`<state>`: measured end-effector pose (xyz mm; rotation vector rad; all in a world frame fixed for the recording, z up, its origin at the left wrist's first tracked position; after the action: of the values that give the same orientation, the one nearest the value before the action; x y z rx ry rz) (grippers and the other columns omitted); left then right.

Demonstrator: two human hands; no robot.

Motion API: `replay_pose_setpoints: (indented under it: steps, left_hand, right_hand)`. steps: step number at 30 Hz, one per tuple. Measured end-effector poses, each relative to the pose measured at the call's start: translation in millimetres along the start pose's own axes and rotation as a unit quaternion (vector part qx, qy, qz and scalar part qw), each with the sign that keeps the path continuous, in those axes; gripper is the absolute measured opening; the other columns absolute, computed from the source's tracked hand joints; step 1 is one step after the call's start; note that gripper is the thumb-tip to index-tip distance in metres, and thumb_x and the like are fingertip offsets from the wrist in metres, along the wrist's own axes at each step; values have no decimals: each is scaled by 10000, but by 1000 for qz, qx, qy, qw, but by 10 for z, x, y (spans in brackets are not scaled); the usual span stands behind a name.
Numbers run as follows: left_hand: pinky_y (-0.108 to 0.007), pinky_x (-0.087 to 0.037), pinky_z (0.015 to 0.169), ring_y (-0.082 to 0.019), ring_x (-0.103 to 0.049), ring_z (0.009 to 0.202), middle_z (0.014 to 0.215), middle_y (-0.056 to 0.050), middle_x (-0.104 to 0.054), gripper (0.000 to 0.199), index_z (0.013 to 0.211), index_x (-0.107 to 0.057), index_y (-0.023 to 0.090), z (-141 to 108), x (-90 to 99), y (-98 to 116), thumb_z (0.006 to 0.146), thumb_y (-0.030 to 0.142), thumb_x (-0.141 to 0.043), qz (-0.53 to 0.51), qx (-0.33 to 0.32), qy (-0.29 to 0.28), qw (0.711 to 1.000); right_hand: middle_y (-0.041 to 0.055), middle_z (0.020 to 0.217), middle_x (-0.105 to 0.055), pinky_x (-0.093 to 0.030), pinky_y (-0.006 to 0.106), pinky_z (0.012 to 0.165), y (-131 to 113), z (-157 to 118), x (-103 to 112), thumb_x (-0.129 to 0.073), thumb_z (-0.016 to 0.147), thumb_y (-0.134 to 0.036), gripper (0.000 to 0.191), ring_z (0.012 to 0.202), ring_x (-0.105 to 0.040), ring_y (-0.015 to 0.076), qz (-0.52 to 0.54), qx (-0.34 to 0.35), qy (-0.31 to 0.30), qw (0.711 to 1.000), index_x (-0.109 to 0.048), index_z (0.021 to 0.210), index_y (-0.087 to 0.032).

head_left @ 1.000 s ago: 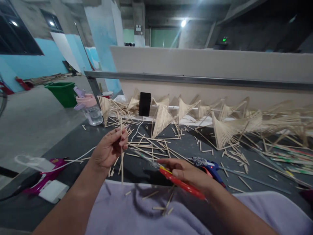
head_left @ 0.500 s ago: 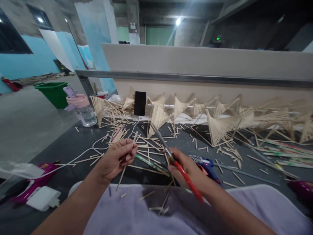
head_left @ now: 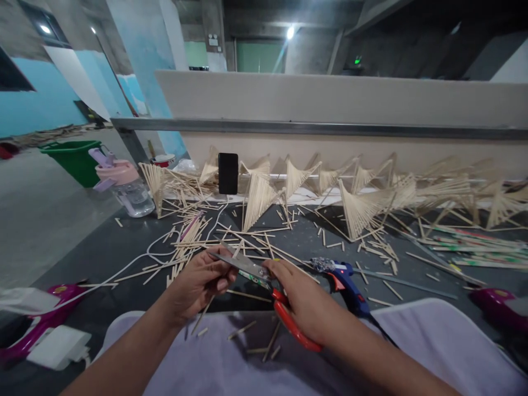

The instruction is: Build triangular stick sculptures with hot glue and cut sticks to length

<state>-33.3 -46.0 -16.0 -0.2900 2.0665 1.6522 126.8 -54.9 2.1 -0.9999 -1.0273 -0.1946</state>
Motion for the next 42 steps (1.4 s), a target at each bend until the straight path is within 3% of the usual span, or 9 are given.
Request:
replay_pose_setpoints:
  steps: [9,21,29,42]
  left_hand:
    - [-113,-316,401,-35,-452,427,569,-20,-586,91,730,-534,140,2,37,-53,710,133,-623,45,8,5,999]
    - [-112,-330,372,-45,-473,402,545,-25,-592,156,690,-522,130,4,44,-97,677,184,-669,27,33,1,999]
    - [-115,-346,383,-47,-485,406,555,-27,-599,156,719,-530,134,16,70,-132,676,182,-672,32,46,0,998]
    - [-111,-326,345,-39,-452,353,503,-21,-594,230,662,-522,130,-53,-3,-113,615,223,-726,43,118,35,991]
  right_hand:
    - [94,1213,-441,-316,319,960,37,9,-9,-442,687,-94,625,1102,-405,203,-79,0,7,997,-333,1298,-168]
    - [93,1151,-457,-342,362,911,29,31,5,-454,694,-95,625,1062,-405,223,-125,7,1,992,-324,1297,-198]
    - [98,1150,-448,-332,373,910,28,18,-3,-428,707,-85,639,1062,-390,226,-135,10,-7,991,-286,1319,-206]
    - [67,1074,-478,-353,330,855,39,-23,-58,-496,669,-174,560,970,-424,205,-59,-26,-22,998,-391,1216,-233]
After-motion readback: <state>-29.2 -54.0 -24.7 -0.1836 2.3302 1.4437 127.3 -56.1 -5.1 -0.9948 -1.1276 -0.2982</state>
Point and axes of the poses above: each hand's wrist, its own z-axis towards the middle knuckle, its own x-axis out of the back of the hand, y = z × x, the point moved 7 cm from there along z, towards the middle knuckle
